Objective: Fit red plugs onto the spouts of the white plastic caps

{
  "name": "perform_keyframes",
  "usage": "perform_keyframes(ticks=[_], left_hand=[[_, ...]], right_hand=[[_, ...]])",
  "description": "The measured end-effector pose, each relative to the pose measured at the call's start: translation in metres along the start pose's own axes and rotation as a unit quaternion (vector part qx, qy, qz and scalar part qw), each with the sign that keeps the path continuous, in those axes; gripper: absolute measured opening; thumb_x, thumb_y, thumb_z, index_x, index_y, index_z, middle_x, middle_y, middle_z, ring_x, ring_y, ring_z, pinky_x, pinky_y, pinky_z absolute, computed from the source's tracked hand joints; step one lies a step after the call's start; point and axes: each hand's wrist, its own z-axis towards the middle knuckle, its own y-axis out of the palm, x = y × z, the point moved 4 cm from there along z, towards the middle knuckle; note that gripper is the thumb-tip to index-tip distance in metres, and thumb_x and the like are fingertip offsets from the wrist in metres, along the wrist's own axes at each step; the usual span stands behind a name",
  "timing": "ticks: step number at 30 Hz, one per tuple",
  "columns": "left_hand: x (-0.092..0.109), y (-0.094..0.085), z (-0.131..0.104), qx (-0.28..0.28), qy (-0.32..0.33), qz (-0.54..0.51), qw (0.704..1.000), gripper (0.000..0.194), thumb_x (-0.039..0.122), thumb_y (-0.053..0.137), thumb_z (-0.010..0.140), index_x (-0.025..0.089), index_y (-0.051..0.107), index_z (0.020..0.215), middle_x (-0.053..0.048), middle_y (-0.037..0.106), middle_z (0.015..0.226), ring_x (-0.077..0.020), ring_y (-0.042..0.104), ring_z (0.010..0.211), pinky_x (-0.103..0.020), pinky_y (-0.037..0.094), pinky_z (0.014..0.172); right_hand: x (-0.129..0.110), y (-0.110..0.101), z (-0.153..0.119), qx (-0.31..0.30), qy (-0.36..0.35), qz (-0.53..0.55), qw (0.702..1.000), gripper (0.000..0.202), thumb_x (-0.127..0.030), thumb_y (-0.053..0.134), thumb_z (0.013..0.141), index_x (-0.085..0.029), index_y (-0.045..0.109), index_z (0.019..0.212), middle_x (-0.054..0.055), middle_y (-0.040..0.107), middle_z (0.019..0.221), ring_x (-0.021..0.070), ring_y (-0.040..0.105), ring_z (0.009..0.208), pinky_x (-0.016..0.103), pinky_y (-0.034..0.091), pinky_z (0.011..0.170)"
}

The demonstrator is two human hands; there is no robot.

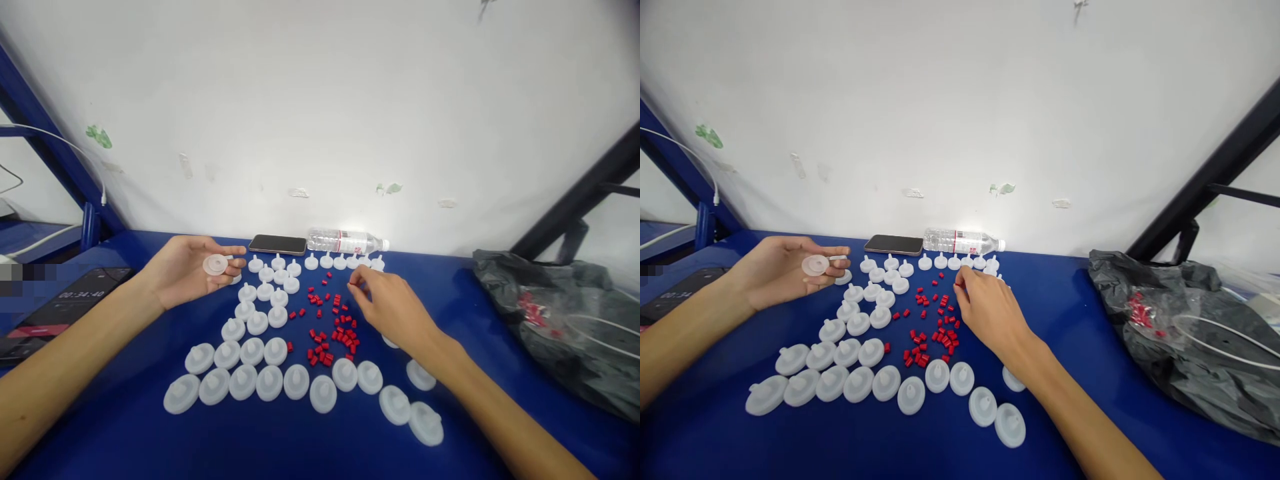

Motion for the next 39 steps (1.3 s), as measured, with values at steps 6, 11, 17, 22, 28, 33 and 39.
perform_keyframes(ticks=[6,11,17,22,28,33,39], left_hand=[[-0.007,0.02,-0.009,-0.056,0.053,0.069,0.995,0.023,0.008,0.082,0.076,0.015,0.068,0.093,-0.006,0.058,0.083,-0.0205,0.065,0.079,-0.027,0.06,0.061],[-0.012,0.039,-0.018,-0.115,0.146,0.161,0.969,0.035,0.028,0.092,0.081,0.023,0.063,0.099,0.004,0.049,0.078,-0.0095,0.052,0.069,-0.018,0.047,0.059],[-0.008,0.03,-0.013,-0.044,0.183,0.221,0.957,0.042,0.049,0.087,0.084,0.018,0.06,0.083,0.002,0.05,0.079,-0.0047,0.033,0.057,-0.015,0.027,0.047],[-0.005,0.031,-0.015,-0.054,0.171,0.197,0.964,0.028,0.043,0.075,0.086,0.015,0.073,0.09,-0.008,0.06,0.093,-0.0119,0.046,0.068,-0.02,0.036,0.047],[-0.009,0.034,-0.018,-0.009,0.217,0.291,0.932,0.061,0.041,0.089,0.081,0.026,0.063,0.135,-0.007,0.075,0.106,-0.0107,0.055,0.068,-0.023,0.046,0.061],[-0.008,0.036,-0.018,0.039,0.265,0.404,0.875,0.056,0.053,0.092,0.072,0.021,0.078,0.116,-0.009,0.081,0.112,-0.0248,0.072,0.094,-0.031,0.057,0.076],[-0.017,0.052,-0.024,0.011,0.375,0.476,0.796,0.041,0.058,0.083,0.083,0.027,0.086,0.11,-0.008,0.081,0.107,-0.0227,0.069,0.089,-0.029,0.054,0.073]], right_hand=[[-0.007,-0.004,-0.003,0.054,-0.039,0.084,0.994,0.008,-0.017,0.061,0.097,-0.023,0.061,0.092,-0.001,0.078,0.088,0.0189,0.073,0.074,0.03,0.045,0.065],[-0.009,-0.003,-0.004,0.081,-0.078,0.108,0.988,0.006,-0.019,0.065,0.099,-0.023,0.068,0.097,0.0,0.08,0.091,0.0187,0.075,0.075,0.029,0.05,0.065],[-0.01,-0.002,-0.007,0.089,-0.091,0.098,0.987,0.007,-0.018,0.067,0.1,-0.024,0.07,0.1,-0.002,0.082,0.093,0.0196,0.076,0.075,0.03,0.053,0.067],[-0.011,-0.001,-0.007,0.094,-0.101,0.08,0.987,0.009,-0.016,0.069,0.099,-0.024,0.07,0.1,-0.002,0.081,0.091,0.0189,0.074,0.07,0.03,0.054,0.066],[-0.011,-0.001,-0.007,0.127,-0.136,0.054,0.981,0.009,-0.02,0.072,0.101,-0.025,0.076,0.107,-0.002,0.084,0.102,0.0212,0.079,0.08,0.031,0.055,0.069],[-0.013,-0.003,-0.01,0.153,-0.162,0.062,0.973,0.013,-0.02,0.07,0.102,-0.024,0.077,0.113,-0.001,0.085,0.106,0.0218,0.081,0.089,0.03,0.058,0.074],[-0.026,-0.011,-0.017,0.17,-0.181,0.109,0.962,0.013,-0.022,0.066,0.106,-0.023,0.078,0.111,0.001,0.084,0.103,0.0191,0.081,0.088,0.029,0.061,0.077]])
